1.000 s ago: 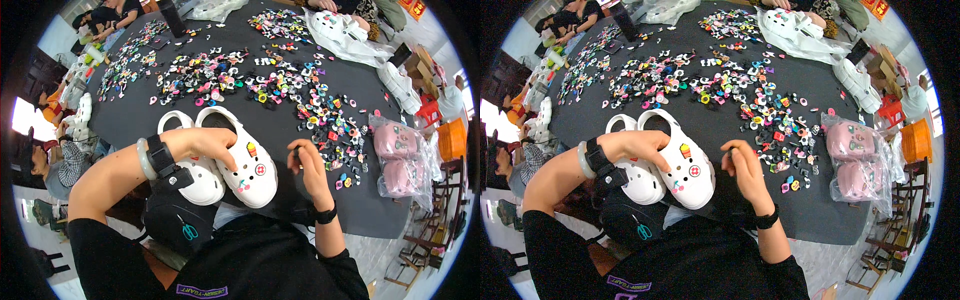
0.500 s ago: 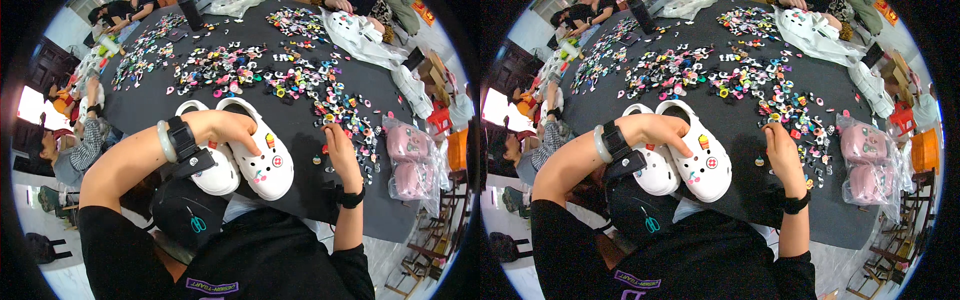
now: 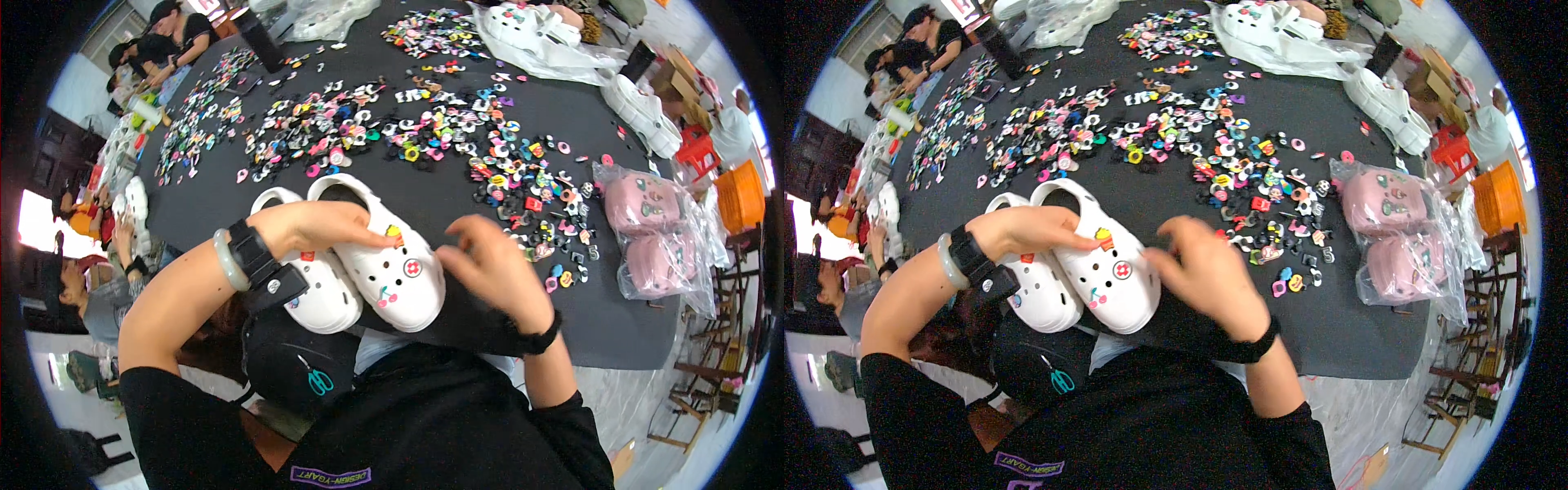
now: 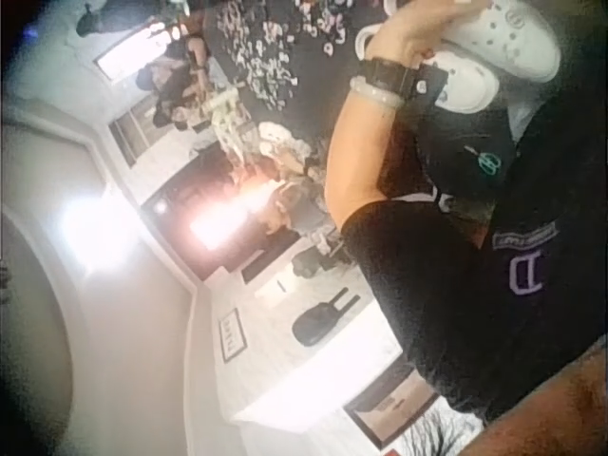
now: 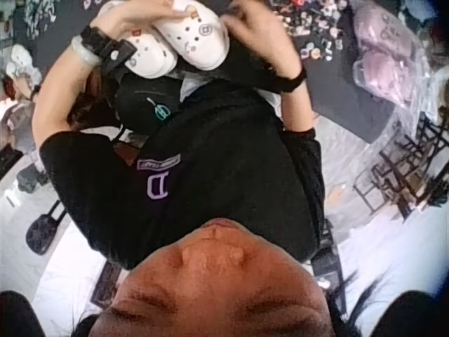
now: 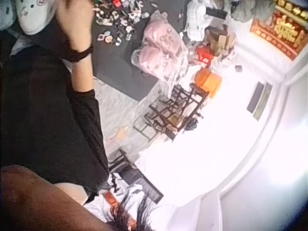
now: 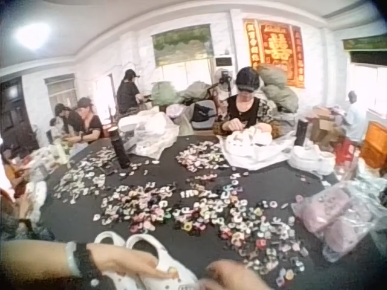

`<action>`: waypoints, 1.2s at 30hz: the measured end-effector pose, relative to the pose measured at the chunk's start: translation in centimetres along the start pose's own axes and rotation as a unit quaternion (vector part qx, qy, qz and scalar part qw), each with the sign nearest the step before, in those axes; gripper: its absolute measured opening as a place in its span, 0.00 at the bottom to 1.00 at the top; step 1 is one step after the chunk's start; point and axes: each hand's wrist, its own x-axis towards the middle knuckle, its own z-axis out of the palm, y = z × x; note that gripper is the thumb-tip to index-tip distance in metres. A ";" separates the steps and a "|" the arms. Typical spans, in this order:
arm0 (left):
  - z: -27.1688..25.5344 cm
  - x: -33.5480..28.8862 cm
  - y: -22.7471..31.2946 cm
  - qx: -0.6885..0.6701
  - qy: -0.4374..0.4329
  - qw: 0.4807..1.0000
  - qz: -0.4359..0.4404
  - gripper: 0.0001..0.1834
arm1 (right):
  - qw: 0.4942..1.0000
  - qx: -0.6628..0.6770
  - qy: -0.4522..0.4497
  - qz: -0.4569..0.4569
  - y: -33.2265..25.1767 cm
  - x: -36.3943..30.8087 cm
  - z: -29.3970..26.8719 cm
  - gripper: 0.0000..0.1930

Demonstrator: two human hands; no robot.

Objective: Decorating rubber clogs with various colorful charms.

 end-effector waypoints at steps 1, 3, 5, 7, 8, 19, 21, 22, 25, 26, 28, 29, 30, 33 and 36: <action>0.5 -0.4 0.3 0.004 -0.017 1.000 0.016 0.21 | 0.999 0.010 -0.041 -0.009 -1.1 -0.3 0.3 0.28; 0.5 -0.8 0.5 0.010 -0.024 0.999 0.018 0.22 | 0.999 -0.031 -0.032 -0.031 -2.2 -0.8 2.1 0.30; 0.6 -0.6 0.8 0.003 -0.040 0.999 0.000 0.22 | 0.997 -0.073 0.000 -0.028 -1.9 -0.6 3.6 0.31; 1.1 -1.0 1.2 0.010 -0.022 1.000 0.011 0.22 | 0.996 -0.050 0.023 -0.075 -1.3 -0.5 4.1 0.29; 0.9 -0.8 0.9 0.004 -0.024 1.000 0.011 0.22 | 0.995 -0.037 0.023 -0.085 -0.9 -0.5 4.2 0.27; 1.1 -0.5 1.2 -0.052 -0.002 0.999 -0.007 0.21 | 0.968 -0.152 0.105 -0.170 -0.9 -0.4 6.2 0.10; 1.0 -0.5 1.5 -0.053 0.000 0.998 -0.014 0.22 | 0.972 -0.129 0.105 -0.167 -0.7 -0.3 6.1 0.09; 1.0 -0.4 1.5 -0.055 0.002 0.998 -0.019 0.24 | 0.972 -0.128 0.105 -0.166 -0.5 -0.3 6.0 0.09; 1.0 -0.2 1.3 -0.055 0.006 0.998 -0.010 0.22 | 0.984 -0.044 0.091 -0.149 0.0 -0.1 5.3 0.10; 1.1 -0.2 1.3 -0.053 0.003 0.999 -0.011 0.22 | 0.992 -0.026 0.070 -0.098 0.5 0.2 5.1 0.10; 1.2 -0.4 1.3 -0.038 0.017 0.999 -0.004 0.22 | 0.998 -0.019 0.029 -0.048 1.8 0.5 4.7 0.11; 1.2 -0.5 1.3 -0.035 0.014 0.999 -0.004 0.22 | 0.998 -0.019 0.032 -0.045 1.9 0.4 4.6 0.11; 1.3 -0.5 1.2 -0.034 0.021 0.999 -0.008 0.23 | 0.998 -0.014 0.019 -0.057 1.7 0.4 4.2 0.11; 1.7 -0.7 1.6 -0.031 0.034 0.999 -0.014 0.23 | 0.999 -0.015 -0.012 -0.044 0.9 0.0 3.2 0.09; 1.9 -0.8 1.5 -0.022 0.048 0.999 -0.005 0.22 | 0.994 0.030 0.047 -0.092 -0.2 -1.9 3.1 0.13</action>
